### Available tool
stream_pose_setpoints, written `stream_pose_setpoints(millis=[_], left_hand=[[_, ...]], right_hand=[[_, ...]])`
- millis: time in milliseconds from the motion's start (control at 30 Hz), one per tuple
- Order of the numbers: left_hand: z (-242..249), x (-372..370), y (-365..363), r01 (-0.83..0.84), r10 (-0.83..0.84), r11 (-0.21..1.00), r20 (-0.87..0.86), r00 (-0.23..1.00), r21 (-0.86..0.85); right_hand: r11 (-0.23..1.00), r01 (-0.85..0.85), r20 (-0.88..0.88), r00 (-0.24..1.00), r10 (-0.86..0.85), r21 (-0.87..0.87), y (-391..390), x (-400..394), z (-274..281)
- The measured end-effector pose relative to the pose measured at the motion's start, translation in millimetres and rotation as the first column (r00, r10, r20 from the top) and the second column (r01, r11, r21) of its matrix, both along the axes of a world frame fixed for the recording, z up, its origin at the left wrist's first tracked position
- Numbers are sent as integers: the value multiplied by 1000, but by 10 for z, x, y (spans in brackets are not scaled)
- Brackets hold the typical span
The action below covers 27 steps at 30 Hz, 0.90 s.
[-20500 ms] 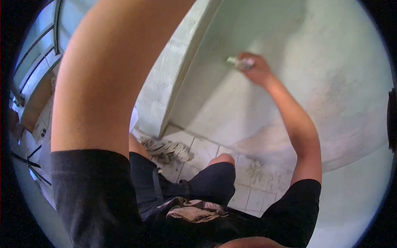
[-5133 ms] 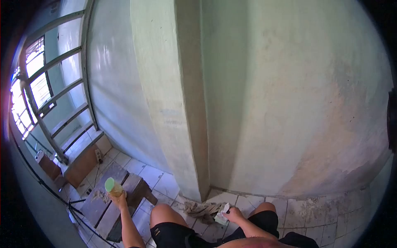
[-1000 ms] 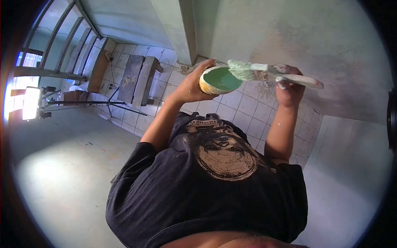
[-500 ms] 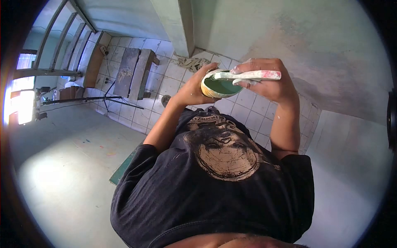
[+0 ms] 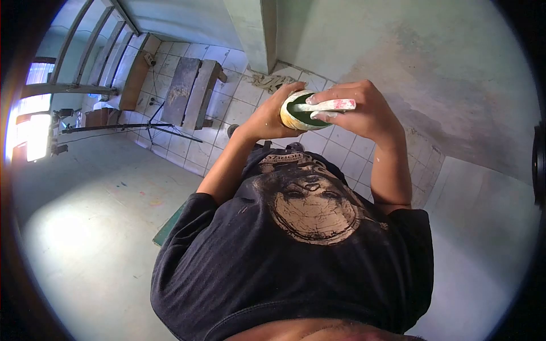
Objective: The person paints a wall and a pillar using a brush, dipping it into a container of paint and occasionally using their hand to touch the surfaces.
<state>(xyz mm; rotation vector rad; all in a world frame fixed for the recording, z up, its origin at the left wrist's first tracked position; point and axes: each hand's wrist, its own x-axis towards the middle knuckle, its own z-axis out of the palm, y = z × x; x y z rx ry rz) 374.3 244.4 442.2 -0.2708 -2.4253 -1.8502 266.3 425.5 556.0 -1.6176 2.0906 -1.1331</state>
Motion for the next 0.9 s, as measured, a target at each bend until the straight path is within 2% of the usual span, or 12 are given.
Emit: stream_pose_setpoints(millis=[200,400,600,633,700,767,900], left_hand=[[-11,12,-3,1,-2,1000,17,1000,16],[-31,0,18,15,-16,998,9,1000,64],[32,-32,57,52,-52,998,-5,999,30],[40,-34,68,57,-58,997,11,998,43],[9,-38,88,53,-52,998,-17,998,45],[19,-51,97,52,-50,998,-46,998,46],[-2,-57,139,81,-82,995,8,997,52]], right_hand=[[999,17,-107,994,-22,-48,10,62,-46],[980,183,63,982,-179,-78,151,32,53],[994,108,-77,991,-108,-9,148,121,37],[994,110,-79,991,-111,-11,174,123,48],[974,204,54,978,-199,-100,241,124,80],[983,173,21,985,-172,-65,216,147,92],[989,147,-59,987,-148,-27,219,215,29]])
